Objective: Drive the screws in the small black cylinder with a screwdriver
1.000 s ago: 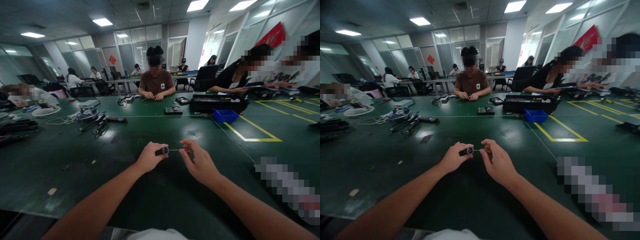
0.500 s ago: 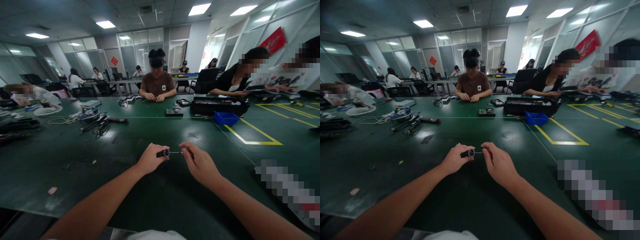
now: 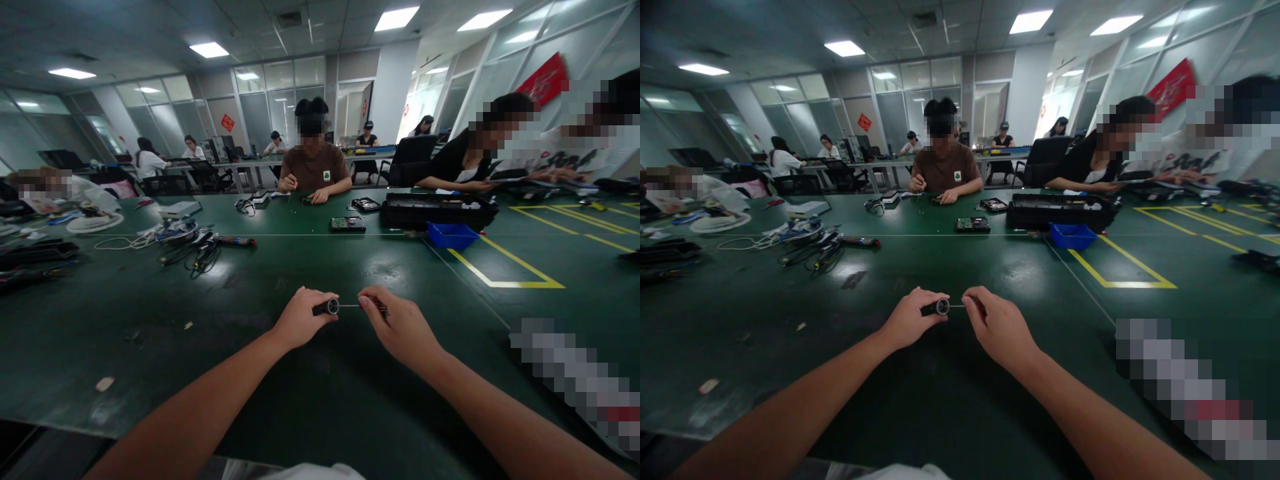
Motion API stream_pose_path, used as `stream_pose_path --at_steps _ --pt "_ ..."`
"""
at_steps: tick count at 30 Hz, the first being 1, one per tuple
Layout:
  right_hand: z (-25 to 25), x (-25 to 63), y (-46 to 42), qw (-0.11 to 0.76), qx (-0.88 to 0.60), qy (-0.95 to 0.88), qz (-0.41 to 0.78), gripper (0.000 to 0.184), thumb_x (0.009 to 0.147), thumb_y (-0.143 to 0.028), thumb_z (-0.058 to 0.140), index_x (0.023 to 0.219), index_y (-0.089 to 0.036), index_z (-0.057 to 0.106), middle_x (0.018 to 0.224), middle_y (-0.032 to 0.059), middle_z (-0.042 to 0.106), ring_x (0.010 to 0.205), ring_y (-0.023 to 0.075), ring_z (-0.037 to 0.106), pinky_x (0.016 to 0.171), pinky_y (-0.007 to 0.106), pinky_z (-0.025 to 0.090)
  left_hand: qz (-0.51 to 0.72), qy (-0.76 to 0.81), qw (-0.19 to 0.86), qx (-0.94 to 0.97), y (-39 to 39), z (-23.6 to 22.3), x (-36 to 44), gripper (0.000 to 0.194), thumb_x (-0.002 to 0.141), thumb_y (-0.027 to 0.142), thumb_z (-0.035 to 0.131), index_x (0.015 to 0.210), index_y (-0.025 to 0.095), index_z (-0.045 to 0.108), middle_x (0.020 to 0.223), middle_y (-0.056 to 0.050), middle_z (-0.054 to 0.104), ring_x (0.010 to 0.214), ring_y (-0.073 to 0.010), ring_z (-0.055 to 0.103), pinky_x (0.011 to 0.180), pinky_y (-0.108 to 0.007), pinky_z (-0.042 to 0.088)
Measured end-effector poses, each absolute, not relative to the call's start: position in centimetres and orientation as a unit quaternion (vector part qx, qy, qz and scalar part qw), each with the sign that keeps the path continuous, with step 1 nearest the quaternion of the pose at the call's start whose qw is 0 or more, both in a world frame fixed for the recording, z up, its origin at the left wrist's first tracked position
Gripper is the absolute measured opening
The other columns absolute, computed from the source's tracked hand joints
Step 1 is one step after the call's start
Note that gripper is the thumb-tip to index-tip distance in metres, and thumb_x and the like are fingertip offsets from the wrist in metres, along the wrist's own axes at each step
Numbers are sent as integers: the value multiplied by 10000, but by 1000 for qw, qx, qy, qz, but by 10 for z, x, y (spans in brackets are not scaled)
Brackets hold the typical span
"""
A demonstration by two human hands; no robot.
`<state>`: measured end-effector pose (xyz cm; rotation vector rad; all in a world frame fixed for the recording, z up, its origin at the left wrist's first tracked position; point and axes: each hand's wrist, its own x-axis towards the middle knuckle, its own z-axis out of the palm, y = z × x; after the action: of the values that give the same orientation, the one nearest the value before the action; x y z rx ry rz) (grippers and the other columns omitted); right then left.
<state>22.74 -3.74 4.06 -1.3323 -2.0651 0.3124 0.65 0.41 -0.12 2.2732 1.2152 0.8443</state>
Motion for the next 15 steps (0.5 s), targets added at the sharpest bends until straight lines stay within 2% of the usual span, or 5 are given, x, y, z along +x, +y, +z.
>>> stream_pose_path --at_steps 5,11,13,15 --pt "42 228 -40 326 -508 -787 128 244 1006 -353 428 1050 -207 619 804 28 692 659 179 642 594 301 451 305 440 214 817 5 -3 6 371 821 328 755 1183 311 675 1165 -15 707 1107 -242 618 1124 -503 275" --pt "40 227 -39 333 -508 -786 119 290 1018 -349 376 1055 -198 621 734 14 676 558 164 605 553 301 422 303 442 214 817 5 -3 6 386 813 314 767 1187 311 670 1165 -4 709 1109 -238 619 1110 -487 292" --pt "38 227 -38 339 -505 -784 122 262 999 -326 412 1122 -195 603 762 22 684 581 170 618 566 304 444 305 444 216 814 5 -2 7 388 808 308 774 1182 311 672 1175 -1 707 1115 -241 617 1116 -492 278" --pt "36 227 -39 348 -494 -786 129 278 979 -306 449 1206 -195 565 843 42 699 682 186 658 628 314 491 310 442 215 814 5 -1 6 384 809 296 773 1180 308 674 1170 -1 708 1107 -238 614 1102 -478 300"
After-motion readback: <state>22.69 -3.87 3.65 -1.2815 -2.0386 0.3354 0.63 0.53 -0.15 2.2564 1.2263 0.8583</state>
